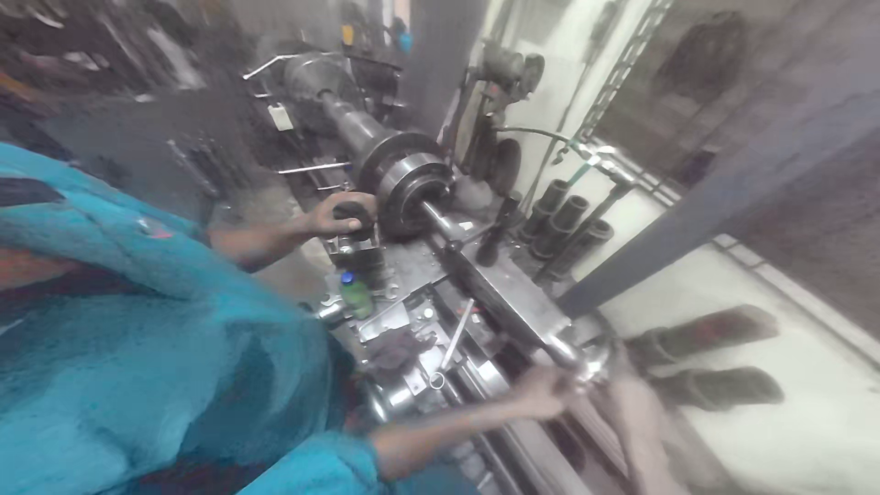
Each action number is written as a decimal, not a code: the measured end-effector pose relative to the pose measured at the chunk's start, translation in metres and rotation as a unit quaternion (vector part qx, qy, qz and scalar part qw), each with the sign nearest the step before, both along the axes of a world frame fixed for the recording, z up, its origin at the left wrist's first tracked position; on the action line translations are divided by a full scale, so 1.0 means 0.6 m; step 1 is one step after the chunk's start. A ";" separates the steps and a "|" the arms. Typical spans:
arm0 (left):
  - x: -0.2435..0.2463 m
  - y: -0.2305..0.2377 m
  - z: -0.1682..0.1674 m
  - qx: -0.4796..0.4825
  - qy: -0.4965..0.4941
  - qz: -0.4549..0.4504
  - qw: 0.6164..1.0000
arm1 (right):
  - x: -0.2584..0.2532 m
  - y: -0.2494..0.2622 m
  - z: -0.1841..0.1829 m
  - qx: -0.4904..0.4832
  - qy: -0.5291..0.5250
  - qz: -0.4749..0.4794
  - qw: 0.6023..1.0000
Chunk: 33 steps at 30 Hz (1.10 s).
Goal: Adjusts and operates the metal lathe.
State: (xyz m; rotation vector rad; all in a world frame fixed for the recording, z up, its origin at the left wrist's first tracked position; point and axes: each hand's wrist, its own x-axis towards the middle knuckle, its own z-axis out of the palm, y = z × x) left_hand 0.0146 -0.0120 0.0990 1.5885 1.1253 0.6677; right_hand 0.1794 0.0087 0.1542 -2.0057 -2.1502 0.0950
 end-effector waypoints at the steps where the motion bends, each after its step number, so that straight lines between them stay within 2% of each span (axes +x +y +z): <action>1: 0.002 -0.006 -0.014 0.009 -0.001 0.007 1.000 | 0.001 0.006 0.009 -0.022 0.002 0.000 1.000; 5: 0.008 -0.025 -0.084 0.047 -0.045 0.049 0.997 | 0.005 0.023 0.032 -0.083 -0.002 -0.022 0.996; 8: 0.007 -0.025 -0.131 0.036 -0.118 0.026 0.992 | 0.012 0.039 0.049 -0.141 -0.004 -0.019 0.990; 12: -0.002 -0.002 -0.146 0.025 -0.183 -0.048 0.982 | 0.048 0.082 0.038 -0.186 0.000 -0.004 0.982; 15: -0.007 0.008 -0.156 0.040 -0.210 -0.080 0.974 | 0.067 0.109 0.030 -0.233 0.057 0.003 0.971; 21: -0.009 0.009 -0.158 0.044 -0.198 -0.082 0.976 | 0.081 0.134 0.031 -0.317 0.139 -0.008 0.938; 26: -0.021 0.002 -0.137 0.103 -0.107 -0.075 0.986 | 0.085 0.155 0.032 -0.357 0.194 0.006 0.914; 33: -0.013 0.006 -0.153 0.141 -0.082 -0.080 0.983 | 0.095 0.177 0.034 -0.417 0.210 0.008 0.885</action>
